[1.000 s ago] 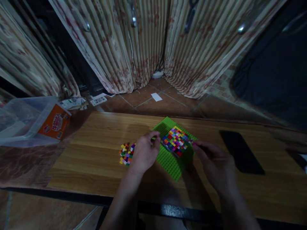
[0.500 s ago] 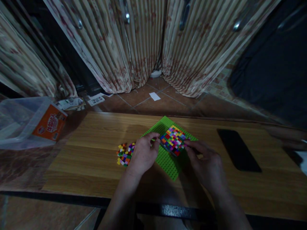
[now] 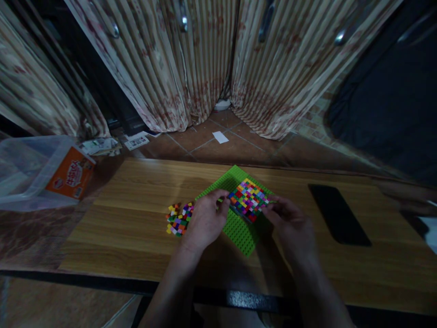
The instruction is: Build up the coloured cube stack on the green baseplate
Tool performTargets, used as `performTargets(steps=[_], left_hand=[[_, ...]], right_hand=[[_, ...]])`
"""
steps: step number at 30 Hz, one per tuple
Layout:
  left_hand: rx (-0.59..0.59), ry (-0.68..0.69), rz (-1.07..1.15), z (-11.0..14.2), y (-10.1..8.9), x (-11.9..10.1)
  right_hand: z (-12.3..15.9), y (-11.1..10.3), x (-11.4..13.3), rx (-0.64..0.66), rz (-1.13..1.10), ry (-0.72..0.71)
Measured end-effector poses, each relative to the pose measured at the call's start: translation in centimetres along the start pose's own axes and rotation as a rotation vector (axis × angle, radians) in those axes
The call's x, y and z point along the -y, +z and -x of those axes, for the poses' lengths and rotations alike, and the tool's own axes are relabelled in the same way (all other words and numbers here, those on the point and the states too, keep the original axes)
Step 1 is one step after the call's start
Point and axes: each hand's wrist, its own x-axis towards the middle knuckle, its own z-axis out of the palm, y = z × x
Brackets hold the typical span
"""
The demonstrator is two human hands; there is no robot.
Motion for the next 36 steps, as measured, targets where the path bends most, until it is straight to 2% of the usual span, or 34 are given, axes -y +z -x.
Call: performTargets(steps=[7, 10, 20, 36], left_hand=[[0.003, -0.022, -0.014, 0.1, 0.1, -0.2], [0.008, -0.019, -0.005, 0.0, 0.1, -0.1], [-0.028, -0.021, 0.051, -0.2, 0.4, 0.0], [-0.087, -0.005, 0.104, -0.1, 1.1, 0.2]], right_hand=[[-0.4, 0.8, 0.3, -0.076, -0.263, 0.197], [-0.6, 0.8, 0.1, -0.046, -0.323, 0.248], [-0.9, 0.7, 0.1, 0.016, -0.364, 0.277], [-0.7, 1.0, -0.3, -0.006, -0.407, 0.250]])
